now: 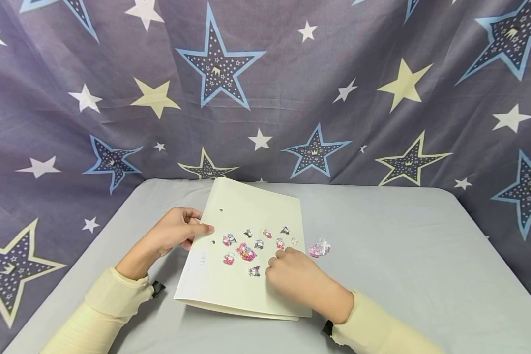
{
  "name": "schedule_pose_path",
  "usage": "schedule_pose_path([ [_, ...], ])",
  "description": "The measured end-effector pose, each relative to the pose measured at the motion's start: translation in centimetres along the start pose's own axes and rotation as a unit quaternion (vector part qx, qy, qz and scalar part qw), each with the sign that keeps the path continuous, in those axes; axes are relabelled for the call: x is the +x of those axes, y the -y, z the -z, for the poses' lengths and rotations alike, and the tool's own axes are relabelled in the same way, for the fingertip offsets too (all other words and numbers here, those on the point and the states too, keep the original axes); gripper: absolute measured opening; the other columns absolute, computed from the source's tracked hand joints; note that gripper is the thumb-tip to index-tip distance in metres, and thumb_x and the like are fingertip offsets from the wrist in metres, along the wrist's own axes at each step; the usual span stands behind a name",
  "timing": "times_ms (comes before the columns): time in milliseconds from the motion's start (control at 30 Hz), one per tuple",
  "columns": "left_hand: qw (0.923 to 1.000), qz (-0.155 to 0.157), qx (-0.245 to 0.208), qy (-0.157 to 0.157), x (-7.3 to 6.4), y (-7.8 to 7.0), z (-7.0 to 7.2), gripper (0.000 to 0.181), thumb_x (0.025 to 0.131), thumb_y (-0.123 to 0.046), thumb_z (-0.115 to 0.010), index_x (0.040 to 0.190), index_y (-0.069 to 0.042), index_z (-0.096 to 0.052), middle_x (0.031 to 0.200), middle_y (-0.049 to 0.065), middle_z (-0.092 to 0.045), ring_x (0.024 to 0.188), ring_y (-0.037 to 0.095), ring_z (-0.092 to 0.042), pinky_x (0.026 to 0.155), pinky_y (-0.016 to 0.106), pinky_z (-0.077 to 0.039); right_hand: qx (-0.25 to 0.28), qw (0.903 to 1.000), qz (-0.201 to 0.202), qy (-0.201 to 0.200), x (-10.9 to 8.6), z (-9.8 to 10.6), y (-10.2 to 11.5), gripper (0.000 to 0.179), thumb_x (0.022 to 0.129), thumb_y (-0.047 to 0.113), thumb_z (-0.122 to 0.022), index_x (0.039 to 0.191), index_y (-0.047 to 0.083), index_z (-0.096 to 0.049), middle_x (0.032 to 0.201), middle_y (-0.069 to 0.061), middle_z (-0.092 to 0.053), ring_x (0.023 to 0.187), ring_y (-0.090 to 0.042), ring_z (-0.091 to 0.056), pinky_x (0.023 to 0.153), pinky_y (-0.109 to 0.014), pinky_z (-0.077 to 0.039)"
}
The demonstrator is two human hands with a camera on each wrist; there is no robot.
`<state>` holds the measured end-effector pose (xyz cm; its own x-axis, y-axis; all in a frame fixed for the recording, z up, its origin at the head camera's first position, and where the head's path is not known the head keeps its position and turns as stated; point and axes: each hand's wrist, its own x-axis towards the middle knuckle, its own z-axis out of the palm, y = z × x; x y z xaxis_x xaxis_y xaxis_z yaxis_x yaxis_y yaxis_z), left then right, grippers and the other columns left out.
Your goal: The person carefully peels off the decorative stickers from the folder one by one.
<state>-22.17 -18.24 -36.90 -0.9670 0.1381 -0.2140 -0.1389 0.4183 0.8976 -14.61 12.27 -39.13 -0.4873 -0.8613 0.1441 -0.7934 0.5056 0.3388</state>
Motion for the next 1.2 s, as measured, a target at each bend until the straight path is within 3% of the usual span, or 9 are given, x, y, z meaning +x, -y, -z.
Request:
schedule_pose_path([
  [233,1.0000,-0.003,0.000,0.002,-0.04,0.02,-0.01,0.037,0.084,-0.013,-0.081,0.111,0.006,-0.062,0.081,0.010,-0.066,0.064,0.020,-0.070,0.052,0.034,-0.060,0.008,0.9999,-0.013,0.005,0.07,-0.15,0.28,0.013,0.084,0.011,-0.074,0.073,0.014,-0.069,0.066,0.005,-0.054,0.061,-0.013,-0.042,0.057,-0.024,-0.040],
  [767,1.0000,-0.009,0.001,0.002,0.02,0.23,0.06,0.037,0.084,-0.014,-0.081,0.110,0.005,-0.063,0.078,0.008,-0.067,0.061,0.017,-0.067,0.051,0.032,-0.059,-0.029,0.9992,-0.023,-0.013,0.14,-0.28,0.61,0.012,0.083,0.010,-0.077,0.076,0.014,-0.068,0.068,0.004,-0.055,0.062,-0.015,-0.043,0.055,-0.025,-0.036],
  [1200,1.0000,-0.006,0.007,0.001,-0.09,0.07,0.13,0.039,0.085,-0.016,-0.081,0.113,0.006,-0.063,0.081,0.009,-0.068,0.062,0.017,-0.067,0.052,0.033,-0.060,0.042,0.9985,-0.034,-0.007,0.02,0.07,-0.28,0.006,0.086,0.012,-0.078,0.083,0.011,-0.072,0.075,0.003,-0.062,0.068,-0.016,-0.053,0.058,-0.025,-0.043],
])
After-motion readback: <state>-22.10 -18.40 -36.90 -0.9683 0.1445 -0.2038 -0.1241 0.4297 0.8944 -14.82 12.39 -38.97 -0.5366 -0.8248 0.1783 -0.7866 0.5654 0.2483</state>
